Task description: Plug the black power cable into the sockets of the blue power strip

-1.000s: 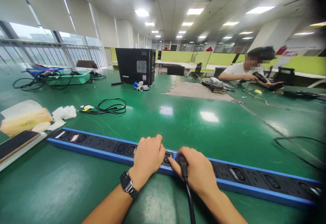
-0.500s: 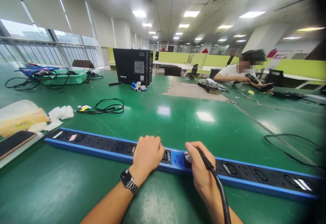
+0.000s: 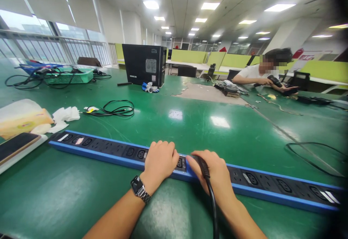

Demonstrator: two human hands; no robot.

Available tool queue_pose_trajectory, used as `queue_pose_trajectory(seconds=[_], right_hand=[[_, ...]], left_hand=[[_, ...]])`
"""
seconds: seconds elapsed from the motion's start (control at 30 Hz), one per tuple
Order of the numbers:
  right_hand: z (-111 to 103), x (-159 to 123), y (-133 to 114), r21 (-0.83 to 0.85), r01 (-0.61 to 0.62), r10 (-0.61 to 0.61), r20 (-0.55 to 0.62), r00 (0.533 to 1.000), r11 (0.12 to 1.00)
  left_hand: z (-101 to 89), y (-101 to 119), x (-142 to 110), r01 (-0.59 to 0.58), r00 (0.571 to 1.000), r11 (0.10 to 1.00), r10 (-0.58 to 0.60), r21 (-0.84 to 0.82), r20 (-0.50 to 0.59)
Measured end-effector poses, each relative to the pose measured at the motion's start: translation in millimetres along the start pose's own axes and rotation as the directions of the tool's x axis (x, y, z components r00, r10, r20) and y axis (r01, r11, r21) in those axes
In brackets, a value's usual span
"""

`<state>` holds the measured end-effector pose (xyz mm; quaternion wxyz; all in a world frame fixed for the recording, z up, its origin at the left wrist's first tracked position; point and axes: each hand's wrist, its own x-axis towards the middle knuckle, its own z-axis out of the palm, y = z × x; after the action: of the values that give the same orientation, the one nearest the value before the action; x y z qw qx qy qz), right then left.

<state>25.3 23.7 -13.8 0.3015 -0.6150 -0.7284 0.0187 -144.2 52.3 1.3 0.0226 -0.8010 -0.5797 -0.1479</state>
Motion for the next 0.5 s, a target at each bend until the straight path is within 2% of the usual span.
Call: queue_pose_trajectory(seconds=[0.13, 0.27, 0.4, 0.5], right_hand=[[3.5, -4.0, -4.7, -0.148, 0.053, -0.048, 0.037, 0.998, 0.988], [7.3, -8.8, -4.8, -0.196, 0.07, -0.073, -0.009, 0.997, 0.978], [7.4, -11.4, -0.3, -0.05, 0.108, -0.11, -0.049, 0.993, 0.993], [-2.9, -9.2, 3.4, 0.099, 0.14, -0.123, -0.16, 0.979, 0.985]], left_hand=[[0.0, 0.2, -0.1, 0.0, 1.0, 1.0, 0.0, 0.001, 0.002], [-0.8, 0.0, 0.5, -0.004, 1.0, 1.0, 0.004, -0.001, 0.014], [-0.4, -0.6, 0.9, -0.005, 1.0, 1.0, 0.005, 0.0, 0.008], [-0.7, -1.2, 1.3, -0.002, 1.0, 1.0, 0.002, -0.006, 0.012]])
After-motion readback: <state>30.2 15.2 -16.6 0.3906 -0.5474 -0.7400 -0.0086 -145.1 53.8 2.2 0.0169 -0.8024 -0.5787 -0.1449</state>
